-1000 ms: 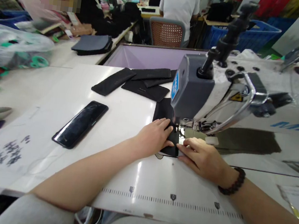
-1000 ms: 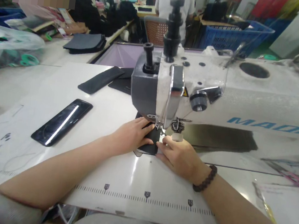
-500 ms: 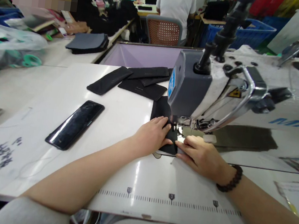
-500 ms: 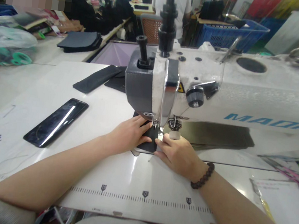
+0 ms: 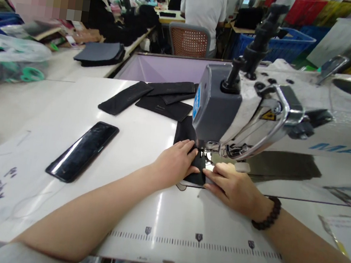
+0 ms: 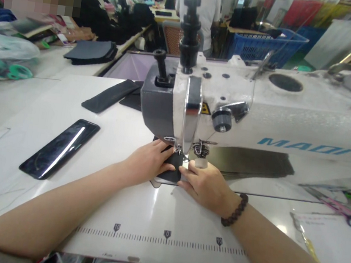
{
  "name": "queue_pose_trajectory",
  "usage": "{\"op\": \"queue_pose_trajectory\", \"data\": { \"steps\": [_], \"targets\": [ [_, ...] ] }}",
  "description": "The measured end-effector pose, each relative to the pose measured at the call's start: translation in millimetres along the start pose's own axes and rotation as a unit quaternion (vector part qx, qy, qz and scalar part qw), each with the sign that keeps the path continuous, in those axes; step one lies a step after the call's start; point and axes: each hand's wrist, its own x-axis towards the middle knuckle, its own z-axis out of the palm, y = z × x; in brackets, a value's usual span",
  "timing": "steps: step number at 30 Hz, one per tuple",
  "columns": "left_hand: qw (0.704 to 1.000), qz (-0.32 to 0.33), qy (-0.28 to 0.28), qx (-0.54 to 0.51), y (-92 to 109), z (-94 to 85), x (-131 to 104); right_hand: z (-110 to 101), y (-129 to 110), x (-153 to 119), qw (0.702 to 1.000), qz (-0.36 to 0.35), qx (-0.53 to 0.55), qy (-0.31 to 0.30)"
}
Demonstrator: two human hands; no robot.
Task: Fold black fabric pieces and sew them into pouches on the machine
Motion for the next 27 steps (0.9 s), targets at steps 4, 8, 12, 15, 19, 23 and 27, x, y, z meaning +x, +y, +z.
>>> {"op": "queue_pose_trajectory", "data": {
  "steps": [4, 8, 12, 15, 19, 23, 27],
  "targets": [
    [1.0, 0.003, -0.006, 0.003, -2.3, 0.9, 1.3, 0.2, -0.4, -0.2, 1.0, 0.018, 0.003, 0.003],
    [0.999, 0.043, -0.031, 0.001, 1.0, -9.8, -2.7, -1.4, -2.3, -1.6, 1.0, -0.016, 0.003, 0.008],
    [0.987, 0.117, -0.11, -0.014, 9.9, -26.2, -9.2, -2.3, -4.4, -3.0, 0.998, -0.056, 0.001, 0.022],
    [0.983, 0.128, -0.133, -0.011, 14.4, -31.6, -11.7, -2.1, -4.7, -3.4, 0.998, -0.059, -0.004, 0.021],
    [0.986, 0.123, -0.111, -0.01, 13.6, -28.0, -13.0, -1.2, -3.8, -3.0, 0.999, -0.049, -0.005, 0.011],
    [0.989, 0.14, -0.053, -0.004, 8.1, -18.3, -13.0, 0.2, -2.8, -1.7, 1.0, -0.025, -0.017, 0.009],
    [0.99, 0.138, -0.016, -0.01, 1.8, -10.2, -9.5, 2.2, -1.5, 0.1, 1.0, 0.01, -0.025, -0.007]
  ]
}}
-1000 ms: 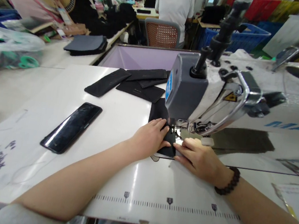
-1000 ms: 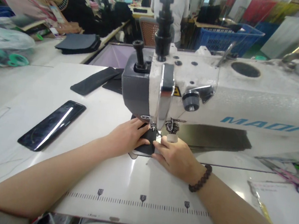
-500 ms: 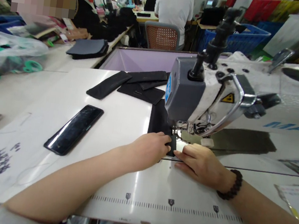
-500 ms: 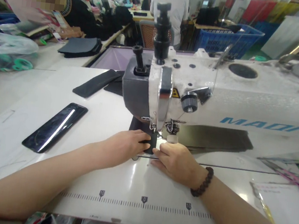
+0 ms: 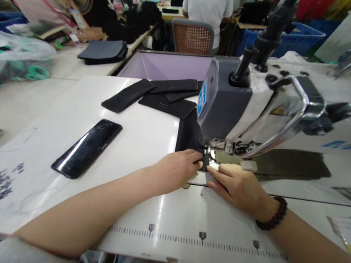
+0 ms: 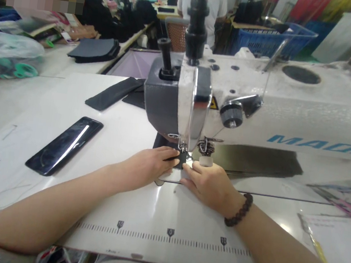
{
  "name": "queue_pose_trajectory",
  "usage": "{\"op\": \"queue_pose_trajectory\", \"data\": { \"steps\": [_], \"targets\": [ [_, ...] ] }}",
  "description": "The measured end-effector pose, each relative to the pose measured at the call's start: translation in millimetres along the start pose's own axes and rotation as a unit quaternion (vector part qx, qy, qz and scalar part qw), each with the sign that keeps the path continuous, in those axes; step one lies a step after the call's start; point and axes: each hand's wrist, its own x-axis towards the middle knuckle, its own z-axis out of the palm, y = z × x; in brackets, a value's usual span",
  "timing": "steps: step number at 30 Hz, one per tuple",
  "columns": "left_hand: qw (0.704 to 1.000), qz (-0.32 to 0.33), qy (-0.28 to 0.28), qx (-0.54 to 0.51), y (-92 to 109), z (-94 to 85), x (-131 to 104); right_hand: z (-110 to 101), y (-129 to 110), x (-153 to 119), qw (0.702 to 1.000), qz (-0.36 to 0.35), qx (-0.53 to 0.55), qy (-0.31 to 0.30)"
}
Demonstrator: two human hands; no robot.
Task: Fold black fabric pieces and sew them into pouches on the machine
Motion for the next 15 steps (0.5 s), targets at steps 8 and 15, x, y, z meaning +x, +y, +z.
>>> {"op": "queue_pose_trajectory", "data": {
  "steps": [8, 15],
  "targets": [
    [0.999, -0.026, -0.008, -0.021, -8.4, 2.0, 10.4, 5.8, 3.6, 4.8, 0.999, 0.045, 0.0, 0.001],
    [0.998, -0.056, 0.023, -0.03, -16.7, 7.9, 14.6, 5.6, 2.9, 6.7, 0.998, 0.062, 0.017, 0.005]
  ]
}}
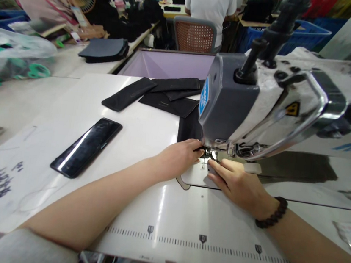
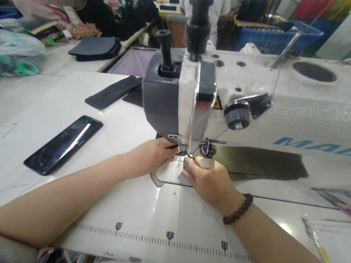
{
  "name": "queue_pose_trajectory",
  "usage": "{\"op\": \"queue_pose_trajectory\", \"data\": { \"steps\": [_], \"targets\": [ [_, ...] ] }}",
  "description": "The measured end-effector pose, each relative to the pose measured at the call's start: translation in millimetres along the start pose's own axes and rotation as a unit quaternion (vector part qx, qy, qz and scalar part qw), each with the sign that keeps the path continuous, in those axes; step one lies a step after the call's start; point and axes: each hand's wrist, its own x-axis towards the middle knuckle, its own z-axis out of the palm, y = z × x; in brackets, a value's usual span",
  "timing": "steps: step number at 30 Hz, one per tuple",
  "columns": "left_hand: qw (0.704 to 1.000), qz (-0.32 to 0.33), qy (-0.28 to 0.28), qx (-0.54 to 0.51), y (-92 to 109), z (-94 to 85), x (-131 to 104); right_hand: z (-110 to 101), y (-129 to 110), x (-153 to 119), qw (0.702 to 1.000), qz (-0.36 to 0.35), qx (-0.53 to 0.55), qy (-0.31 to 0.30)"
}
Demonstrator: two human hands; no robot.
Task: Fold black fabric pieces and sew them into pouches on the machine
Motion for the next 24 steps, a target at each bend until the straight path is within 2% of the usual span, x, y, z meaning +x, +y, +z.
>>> {"op": "queue_pose_trajectory", "data": {
  "steps": [9, 18, 21, 24],
  "targets": [
    [1.0, 0.008, 0.025, 0.014, -4.0, 1.6, 2.1, -0.6, -0.8, -0.2, 1.0, 0.009, 0.003, -0.006],
    [0.999, 0.014, 0.025, 0.021, -6.1, 4.0, 3.1, 0.2, -0.4, 0.0, 1.0, 0.003, -0.009, -0.004],
    [1.0, -0.007, 0.013, 0.023, -3.8, 1.0, 1.6, -1.0, -0.7, -0.3, 1.0, 0.0, -0.007, 0.0],
    [0.998, -0.035, -0.024, 0.041, 8.5, -9.1, -3.8, -2.8, -0.5, -2.3, 1.0, 0.003, 0.005, 0.017]
  ]
}}
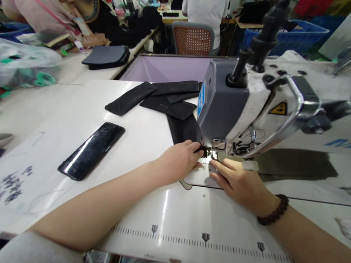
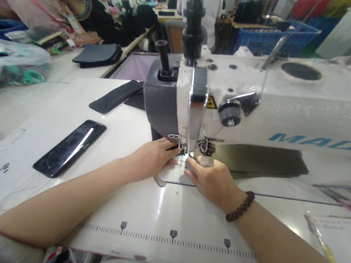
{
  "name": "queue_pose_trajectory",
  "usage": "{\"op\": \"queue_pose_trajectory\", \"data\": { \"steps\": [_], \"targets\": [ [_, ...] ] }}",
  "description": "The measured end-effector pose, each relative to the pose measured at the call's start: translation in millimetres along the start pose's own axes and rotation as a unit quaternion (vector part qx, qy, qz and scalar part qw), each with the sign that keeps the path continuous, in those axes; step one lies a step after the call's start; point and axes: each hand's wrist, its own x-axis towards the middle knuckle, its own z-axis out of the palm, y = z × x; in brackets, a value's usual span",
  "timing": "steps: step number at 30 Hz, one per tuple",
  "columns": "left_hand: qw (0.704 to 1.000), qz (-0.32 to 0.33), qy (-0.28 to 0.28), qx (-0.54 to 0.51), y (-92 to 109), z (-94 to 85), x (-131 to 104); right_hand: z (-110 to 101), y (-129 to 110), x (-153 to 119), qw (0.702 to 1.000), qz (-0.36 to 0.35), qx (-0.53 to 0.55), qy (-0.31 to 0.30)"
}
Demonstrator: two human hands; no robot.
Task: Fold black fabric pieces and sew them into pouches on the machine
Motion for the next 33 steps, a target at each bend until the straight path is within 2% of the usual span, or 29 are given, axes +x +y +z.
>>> {"op": "queue_pose_trajectory", "data": {
  "steps": [3, 5, 11, 17, 23, 33],
  "targets": [
    [0.999, 0.009, -0.048, 0.004, 16.4, -9.7, -10.4, -1.2, 0.8, -2.1, 1.0, -0.013, 0.012, 0.019],
    [0.998, 0.035, -0.06, 0.004, 25.2, -10.4, -17.1, -1.7, 1.6, -3.1, 0.999, -0.029, 0.011, 0.027],
    [0.993, 0.111, -0.008, 0.034, 29.1, 0.7, -29.5, -6.5, 1.0, -7.7, 0.995, -0.098, 0.016, 0.015],
    [0.992, 0.124, 0.003, -0.027, 30.3, -5.7, -37.8, -11.4, -5.7, -11.4, 0.985, -0.173, 0.012, 0.011],
    [0.991, 0.125, -0.003, -0.039, 34.0, -3.6, -40.8, -12.1, -12.3, -12.4, 0.982, -0.188, 0.02, 0.004],
    [0.992, 0.123, 0.032, -0.013, 33.4, 1.2, -40.6, -11.9, -15.0, -10.7, 0.986, -0.168, -0.001, 0.009]
  ]
}}
